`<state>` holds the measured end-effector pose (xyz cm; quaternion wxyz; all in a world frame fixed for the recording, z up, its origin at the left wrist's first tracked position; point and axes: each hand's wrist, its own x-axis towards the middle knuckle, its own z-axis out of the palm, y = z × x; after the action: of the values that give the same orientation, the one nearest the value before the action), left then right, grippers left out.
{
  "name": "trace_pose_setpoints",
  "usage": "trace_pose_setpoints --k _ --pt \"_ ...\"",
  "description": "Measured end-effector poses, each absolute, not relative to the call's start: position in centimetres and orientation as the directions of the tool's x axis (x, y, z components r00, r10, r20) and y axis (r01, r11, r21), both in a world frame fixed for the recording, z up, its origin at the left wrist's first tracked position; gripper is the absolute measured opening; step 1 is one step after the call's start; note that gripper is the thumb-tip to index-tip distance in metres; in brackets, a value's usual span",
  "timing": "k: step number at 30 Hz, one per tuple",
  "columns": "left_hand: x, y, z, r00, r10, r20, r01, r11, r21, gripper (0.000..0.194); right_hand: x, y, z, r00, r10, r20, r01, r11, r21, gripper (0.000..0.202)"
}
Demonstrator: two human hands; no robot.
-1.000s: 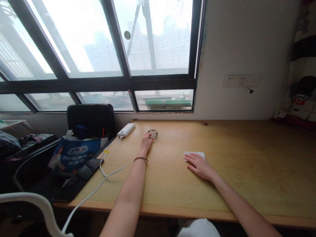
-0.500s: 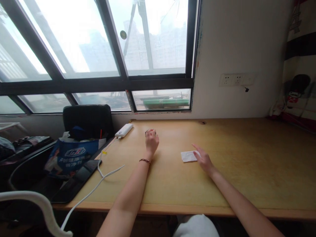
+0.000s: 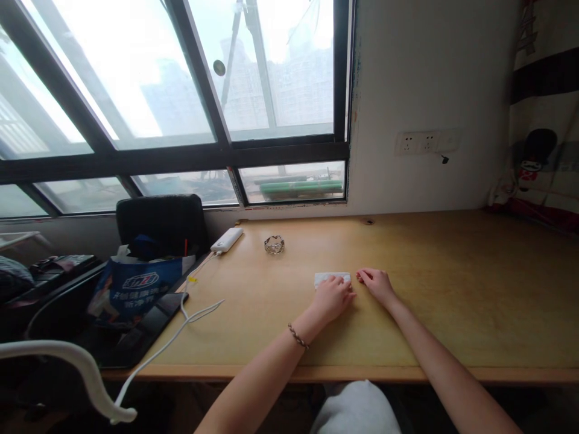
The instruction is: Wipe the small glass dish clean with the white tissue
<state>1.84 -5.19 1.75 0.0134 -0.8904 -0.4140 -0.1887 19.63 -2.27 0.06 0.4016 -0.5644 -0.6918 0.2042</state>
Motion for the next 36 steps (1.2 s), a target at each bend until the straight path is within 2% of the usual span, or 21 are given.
trace_pose_setpoints --k 3,7,11,14,20,29,33,36 --pt "-1.4 -3.9 2.0 0.463 0.83 0.311 0.826 -0.531 0.188 0.033 20.0 -2.2 -0.2 -0.027 0.95 0.311 0.592 0.266 -0.761 0.033" --pt "-6.9 -2.7 1.6 0.219 0.93 0.295 0.922 -0.296 0.25 0.031 20.1 -2.2 -0.4 -0.039 0.951 0.307 0.573 0.273 -0.773 0.032" --pt "-11.4 -2.3 0.8 -0.009 0.945 0.328 0.97 -0.072 0.234 0.02 20.2 -2.0 -0.7 -0.042 0.955 0.294 0.56 0.266 -0.785 0.032" --pt "-12.9 -2.2 0.3 -0.11 0.934 0.341 0.973 0.031 0.227 0.023 20.3 -1.9 -0.9 -0.046 0.956 0.29 0.567 0.264 -0.781 0.031" --pt "-12.8 -2.0 -0.2 -0.077 0.918 0.389 0.975 -0.011 0.22 0.032 20.5 -2.1 -0.8 -0.05 0.958 0.281 0.553 0.261 -0.792 0.031" --pt "-13.1 -2.0 -0.1 -0.099 0.911 0.401 0.967 -0.008 0.256 0.029 20.3 -2.2 -0.6 -0.046 0.957 0.285 0.54 0.264 -0.799 0.03" --pt "-13.0 -2.2 0.5 -0.146 0.878 0.456 0.924 -0.043 0.38 0.029 20.4 -2.4 -0.5 -0.046 0.958 0.282 0.53 0.262 -0.806 0.029" --pt "-12.2 -2.2 1.0 -0.23 0.836 0.498 0.8 -0.128 0.586 0.031 20.3 -2.7 -0.4 -0.041 0.949 0.314 0.516 0.289 -0.807 0.03"
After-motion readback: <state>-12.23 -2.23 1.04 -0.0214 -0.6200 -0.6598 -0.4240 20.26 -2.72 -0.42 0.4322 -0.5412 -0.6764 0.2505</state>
